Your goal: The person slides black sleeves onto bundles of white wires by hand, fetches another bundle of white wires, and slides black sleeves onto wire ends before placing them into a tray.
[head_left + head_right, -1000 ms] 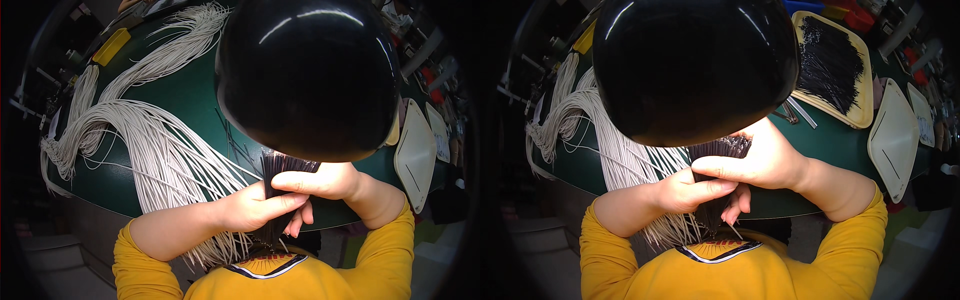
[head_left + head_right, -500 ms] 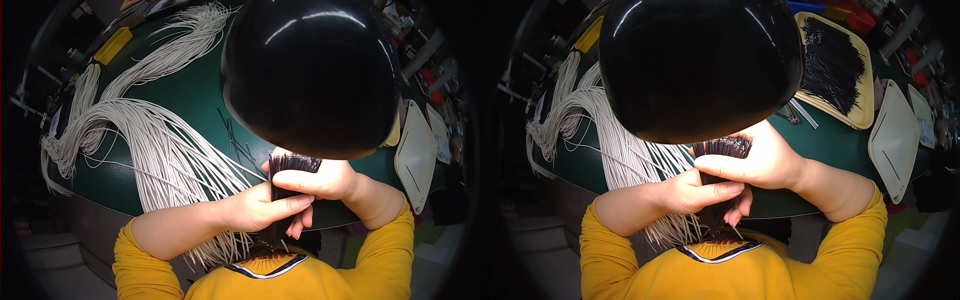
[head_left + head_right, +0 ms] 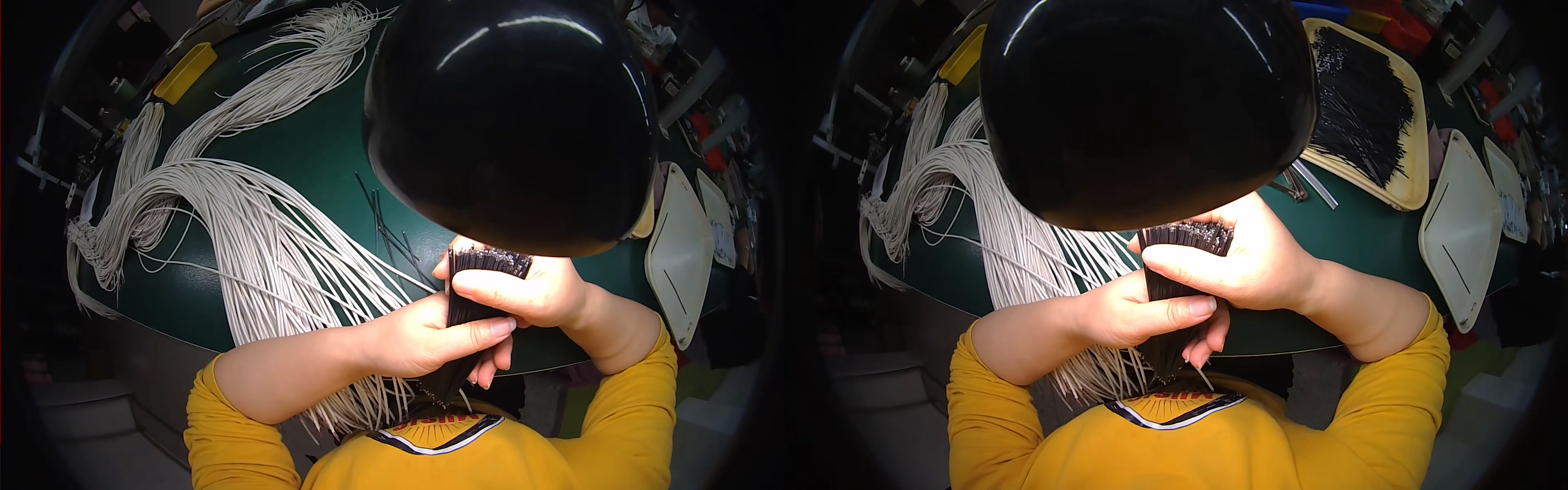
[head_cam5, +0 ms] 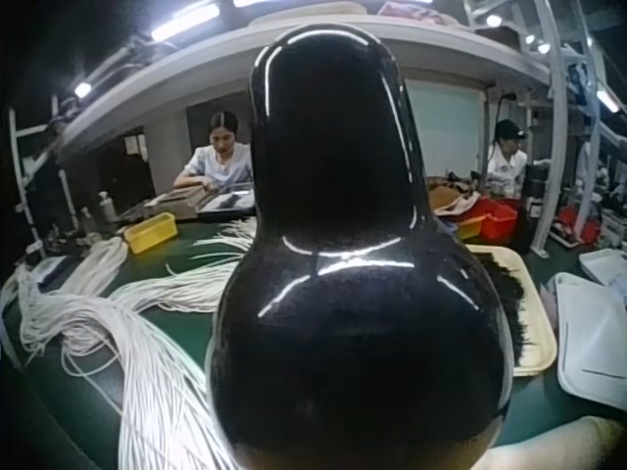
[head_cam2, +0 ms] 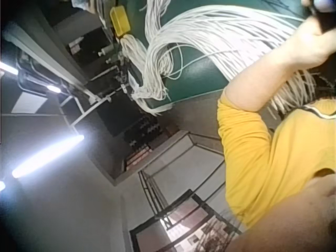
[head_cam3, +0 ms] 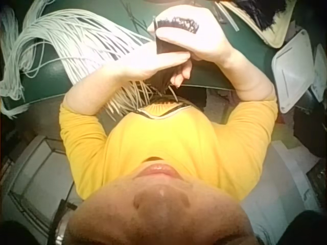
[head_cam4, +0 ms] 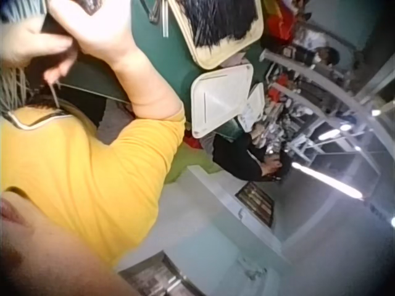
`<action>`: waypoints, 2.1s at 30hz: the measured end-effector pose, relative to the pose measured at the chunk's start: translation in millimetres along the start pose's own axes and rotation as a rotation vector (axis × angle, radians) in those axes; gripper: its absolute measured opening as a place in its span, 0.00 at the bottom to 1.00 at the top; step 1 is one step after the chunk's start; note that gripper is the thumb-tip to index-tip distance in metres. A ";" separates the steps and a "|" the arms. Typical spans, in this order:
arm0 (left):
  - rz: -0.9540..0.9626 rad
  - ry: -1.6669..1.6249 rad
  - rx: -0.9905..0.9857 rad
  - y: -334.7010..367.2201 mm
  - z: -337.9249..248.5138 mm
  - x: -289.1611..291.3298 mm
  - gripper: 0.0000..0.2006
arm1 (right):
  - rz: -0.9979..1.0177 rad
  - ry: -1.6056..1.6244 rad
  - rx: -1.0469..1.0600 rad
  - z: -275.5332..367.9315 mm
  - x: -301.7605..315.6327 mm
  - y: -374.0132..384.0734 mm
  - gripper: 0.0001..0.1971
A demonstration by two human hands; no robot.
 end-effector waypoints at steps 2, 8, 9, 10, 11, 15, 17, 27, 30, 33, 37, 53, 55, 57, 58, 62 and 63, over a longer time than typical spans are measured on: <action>-0.001 -0.002 -0.005 0.0 -0.4 0.1 0.16 | 0.001 0.030 0.002 -1.6 0.0 -0.1 0.09; -0.057 -0.075 0.020 -0.2 -6.4 -3.7 0.14 | 0.017 0.179 -0.156 -2.7 1.8 -2.9 0.10; -0.100 -0.080 0.027 -1.2 -5.6 -3.3 0.13 | 0.028 0.209 -0.206 -3.9 2.0 -2.8 0.10; -0.144 -0.084 0.035 -2.0 -5.3 -2.5 0.13 | 0.030 0.208 -0.205 -5.1 1.5 -2.0 0.10; -0.144 -0.083 0.034 -2.3 -4.1 -0.2 0.13 | 0.013 0.160 -0.110 -5.4 1.4 -0.6 0.11; -0.070 -0.059 -0.067 -2.4 -2.7 5.3 0.12 | 0.063 0.255 0.040 -15.5 6.8 6.4 0.16; -0.073 -0.072 -0.111 -1.4 -5.1 4.0 0.11 | 0.087 0.353 -0.068 -23.5 11.1 6.5 0.21; 0.058 -0.187 -0.185 3.4 -0.7 1.6 0.14 | 0.492 0.285 -0.255 -15.6 -14.0 1.1 0.14; 0.098 -0.201 -0.097 1.7 4.4 1.6 0.22 | 0.368 0.331 -0.054 -13.0 -15.3 4.9 0.12; 0.128 -0.347 0.119 -4.0 17.2 5.1 0.31 | 0.336 0.981 -0.113 -10.1 0.9 10.8 0.16; 0.170 -0.175 0.168 -6.7 12.1 0.0 0.28 | 0.077 0.600 -0.138 22.5 70.7 10.5 0.18; 0.065 -0.021 0.197 -2.9 5.0 -3.6 0.18 | -0.733 -1.675 -0.411 -15.2 148.0 3.7 0.42; 0.070 0.014 0.186 -8.2 6.7 1.0 0.16 | -0.863 -1.674 -0.177 -12.1 140.4 17.0 0.37; 0.058 0.036 0.193 -10.5 6.1 4.0 0.17 | -0.889 -1.470 0.196 -6.7 119.9 23.4 0.28; 0.070 0.051 0.180 -8.7 6.1 3.7 0.17 | -0.813 -1.539 0.299 -10.9 117.7 25.0 0.25; 0.104 0.116 0.120 3.6 6.9 2.4 0.18 | -0.612 -1.204 0.501 -16.1 86.6 16.1 0.12; 0.103 0.153 0.102 0.2 4.0 2.8 0.19 | -0.543 -1.135 0.451 -24.0 88.8 22.0 0.11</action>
Point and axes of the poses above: each hand's wrist, its own y-axis towards the middle knuckle, its own x-axis out of the back of the hand, z = x × y, the point moved 3 cm from there along y, towards the middle knuckle, and after that the axes turned 9 degrees about -x, right-handed, at the moved point
